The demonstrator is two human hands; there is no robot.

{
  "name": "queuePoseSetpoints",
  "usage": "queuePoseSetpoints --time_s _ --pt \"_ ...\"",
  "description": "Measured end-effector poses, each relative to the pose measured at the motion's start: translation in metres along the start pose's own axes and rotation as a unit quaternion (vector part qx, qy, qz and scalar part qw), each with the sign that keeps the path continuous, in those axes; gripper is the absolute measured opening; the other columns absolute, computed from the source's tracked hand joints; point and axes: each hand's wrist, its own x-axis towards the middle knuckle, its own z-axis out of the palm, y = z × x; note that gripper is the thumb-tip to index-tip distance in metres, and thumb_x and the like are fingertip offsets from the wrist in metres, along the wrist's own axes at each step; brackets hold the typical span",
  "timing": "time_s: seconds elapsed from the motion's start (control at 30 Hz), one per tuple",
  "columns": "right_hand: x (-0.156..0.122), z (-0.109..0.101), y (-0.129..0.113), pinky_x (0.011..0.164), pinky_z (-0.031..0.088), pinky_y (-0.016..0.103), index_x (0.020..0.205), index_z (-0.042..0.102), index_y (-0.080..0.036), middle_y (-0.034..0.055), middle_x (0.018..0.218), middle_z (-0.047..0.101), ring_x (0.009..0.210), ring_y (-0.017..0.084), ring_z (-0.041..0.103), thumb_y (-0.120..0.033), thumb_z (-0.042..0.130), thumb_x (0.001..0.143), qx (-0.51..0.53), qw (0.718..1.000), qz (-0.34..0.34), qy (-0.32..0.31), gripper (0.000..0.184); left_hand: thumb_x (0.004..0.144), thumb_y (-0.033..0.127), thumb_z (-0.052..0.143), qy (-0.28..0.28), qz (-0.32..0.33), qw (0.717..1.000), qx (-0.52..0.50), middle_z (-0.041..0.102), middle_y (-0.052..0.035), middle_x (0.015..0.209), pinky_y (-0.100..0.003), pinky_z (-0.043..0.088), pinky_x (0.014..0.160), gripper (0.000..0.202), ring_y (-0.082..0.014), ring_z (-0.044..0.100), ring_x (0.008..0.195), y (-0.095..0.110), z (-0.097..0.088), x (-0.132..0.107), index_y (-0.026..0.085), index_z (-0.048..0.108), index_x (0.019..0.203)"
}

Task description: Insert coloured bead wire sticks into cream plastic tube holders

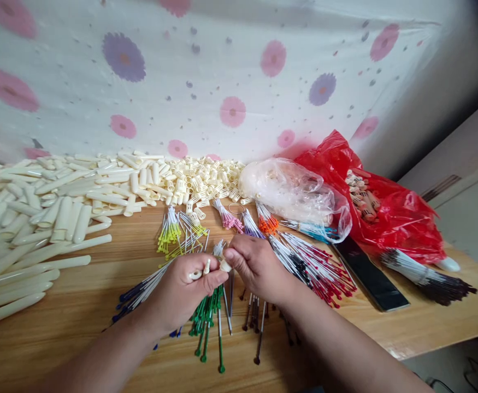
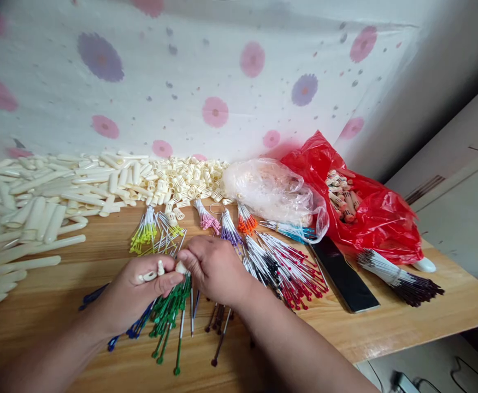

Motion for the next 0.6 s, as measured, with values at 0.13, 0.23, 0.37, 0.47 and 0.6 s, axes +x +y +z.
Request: queuePoseSetpoints --time_s 0.13,0.23,0.37,0.47,0.6 --pt "-0.002 -0.005 -0.002 0.055 0.034 0.024 0.065 0.046 -0.019 -0.0003 0.063 0.046 0.060 0.011 0.042 -0.032 0.039 0.094 0.003 0.999 -0.035 0.018 0.033 0.080 0.038 0.056 -0.009 0.015 0.998 -0.058 0.043 0.0042 0.053 -0.021 0.029 0.049 0.032 -0.0085 0.038 0.051 -0.002 0.000 0.001 0.016 0.049 0.057" --pt "-0.003 -0.016 -0.002 0.056 0.036 0.025 0.069 0.049 -0.019 0.0004 0.065 0.048 0.061 0.011 0.045 -0.031 0.042 0.093 0.027 0.997 -0.028 0.069 0.028 0.078 0.040 0.060 -0.036 0.010 0.993 -0.114 0.043 0.0044 0.051 -0.020 0.025 0.046 0.034 -0.0067 0.034 0.047 -0.004 -0.002 0.002 0.015 0.052 0.057" --pt "-0.004 -0.026 -0.001 0.058 0.040 0.024 0.077 0.055 -0.018 -0.0005 0.069 0.053 0.063 0.010 0.049 -0.029 0.052 0.089 0.144 0.982 0.029 0.122 0.017 0.075 0.046 0.064 -0.060 -0.014 0.977 -0.204 0.044 0.0046 0.049 -0.019 0.019 0.041 0.034 -0.0045 0.029 0.042 -0.007 -0.003 0.002 0.014 0.060 0.063" --pt "-0.003 -0.025 -0.003 0.062 0.044 0.024 0.083 0.061 -0.018 0.0002 0.074 0.059 0.068 0.010 0.055 -0.022 0.060 0.085 0.231 0.969 0.020 0.084 0.005 0.072 0.045 0.068 -0.068 -0.005 0.971 -0.227 0.048 0.0028 0.052 -0.019 0.022 0.042 0.031 -0.0056 0.036 0.045 -0.008 -0.003 0.001 0.015 0.065 0.068" --pt "-0.002 -0.018 -0.006 0.068 0.048 0.026 0.085 0.066 -0.019 0.0012 0.078 0.063 0.073 0.011 0.059 -0.013 0.064 0.080 0.327 0.943 0.011 0.060 0.008 0.072 0.042 0.070 -0.068 0.013 0.964 -0.258 0.051 0.0021 0.054 -0.018 0.027 0.043 0.025 -0.0060 0.040 0.047 -0.010 -0.002 0.000 0.017 0.070 0.073"
